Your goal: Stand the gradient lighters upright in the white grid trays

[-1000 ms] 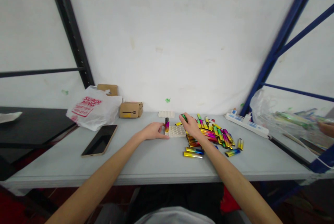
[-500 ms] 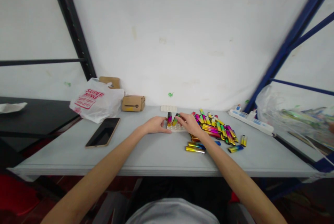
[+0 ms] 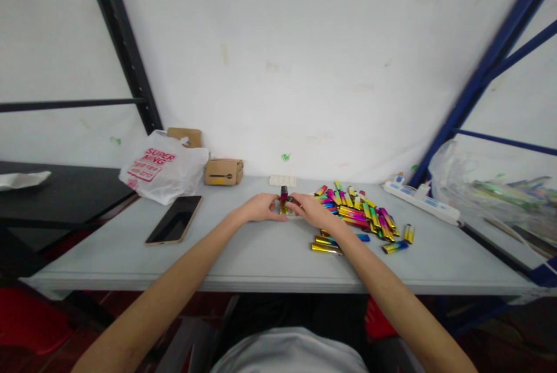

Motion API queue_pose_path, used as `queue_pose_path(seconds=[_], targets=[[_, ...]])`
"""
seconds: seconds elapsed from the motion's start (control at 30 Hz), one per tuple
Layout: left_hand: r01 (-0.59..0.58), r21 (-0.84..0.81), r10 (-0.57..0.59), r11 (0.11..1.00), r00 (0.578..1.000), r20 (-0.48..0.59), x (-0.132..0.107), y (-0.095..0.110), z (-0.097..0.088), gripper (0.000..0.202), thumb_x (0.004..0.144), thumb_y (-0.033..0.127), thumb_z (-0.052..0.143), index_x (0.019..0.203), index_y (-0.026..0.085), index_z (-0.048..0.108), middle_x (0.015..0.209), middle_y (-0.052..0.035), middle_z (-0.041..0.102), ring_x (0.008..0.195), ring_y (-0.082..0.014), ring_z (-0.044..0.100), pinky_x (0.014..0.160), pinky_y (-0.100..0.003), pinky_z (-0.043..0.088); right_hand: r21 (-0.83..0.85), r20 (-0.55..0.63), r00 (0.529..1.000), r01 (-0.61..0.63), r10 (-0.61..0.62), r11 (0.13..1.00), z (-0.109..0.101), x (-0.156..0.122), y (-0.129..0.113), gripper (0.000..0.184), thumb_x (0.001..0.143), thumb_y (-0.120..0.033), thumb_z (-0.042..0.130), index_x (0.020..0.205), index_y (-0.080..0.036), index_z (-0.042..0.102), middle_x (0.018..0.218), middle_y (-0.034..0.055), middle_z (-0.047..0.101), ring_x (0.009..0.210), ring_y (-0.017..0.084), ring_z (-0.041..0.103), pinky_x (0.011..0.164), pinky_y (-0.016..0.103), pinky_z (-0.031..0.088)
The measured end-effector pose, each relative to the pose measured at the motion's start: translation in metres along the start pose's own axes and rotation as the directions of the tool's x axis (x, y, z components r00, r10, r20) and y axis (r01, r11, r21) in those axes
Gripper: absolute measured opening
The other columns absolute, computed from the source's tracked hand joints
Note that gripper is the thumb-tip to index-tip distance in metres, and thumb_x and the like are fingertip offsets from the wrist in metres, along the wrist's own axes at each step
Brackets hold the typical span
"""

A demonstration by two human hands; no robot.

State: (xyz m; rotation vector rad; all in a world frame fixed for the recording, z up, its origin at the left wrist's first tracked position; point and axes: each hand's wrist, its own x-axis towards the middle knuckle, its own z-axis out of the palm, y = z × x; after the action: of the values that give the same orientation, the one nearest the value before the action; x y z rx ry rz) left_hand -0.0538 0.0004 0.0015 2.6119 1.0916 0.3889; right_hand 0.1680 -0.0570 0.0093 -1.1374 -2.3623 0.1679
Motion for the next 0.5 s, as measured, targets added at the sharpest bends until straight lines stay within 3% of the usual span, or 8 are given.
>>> queue_pose_path(seconds=[0.17,0.37,0.5], targets=[[-0.011,0.001,0.011,1.0,1.0,0.005,0.002,-0.001,0.0,0.068,0.068,0.076,0.067,0.105,0.019,0.067,0.077,-0.0005,0.064,0.065,-0.0181,0.056,0.057,-0.026,0.031,-0.189,0.031,0.999,-0.021,0.027,0.982,0.002,-0.001,-0.003,0.025,0.101,-0.036,0.053,0.09,-0.016,0.065,0.083,0.0063,0.066,0.073,0.016,0.058,0.068,0.025,0.037],[0.015,0.003,-0.015,1.0,1.0,0.027,-0.001,0.004,-0.003,0.069,0.067,0.077,0.067,0.105,0.018,0.067,0.079,-0.0018,0.065,0.067,-0.0196,0.057,0.059,-0.027,0.034,-0.117,0.036,0.999,-0.021,0.026,0.993,-0.002,-0.002,-0.002,0.019,0.101,-0.033,0.054,0.1,-0.017,0.066,0.08,0.0038,0.068,0.071,0.015,0.06,0.067,0.024,0.037],[0.089,0.046,-0.092,0.995,0.993,0.069,-0.011,0.005,-0.03,0.083,0.052,0.073,0.078,0.114,0.019,0.063,0.083,-0.0028,0.065,0.071,-0.0222,0.06,0.059,-0.027,0.038,-0.151,-0.099,0.989,-0.126,0.112,0.98,-0.018,-0.009,0.022,0.024,0.103,-0.034,0.049,0.103,-0.016,0.066,0.087,0.007,0.071,0.079,0.017,0.063,0.076,0.026,0.041]])
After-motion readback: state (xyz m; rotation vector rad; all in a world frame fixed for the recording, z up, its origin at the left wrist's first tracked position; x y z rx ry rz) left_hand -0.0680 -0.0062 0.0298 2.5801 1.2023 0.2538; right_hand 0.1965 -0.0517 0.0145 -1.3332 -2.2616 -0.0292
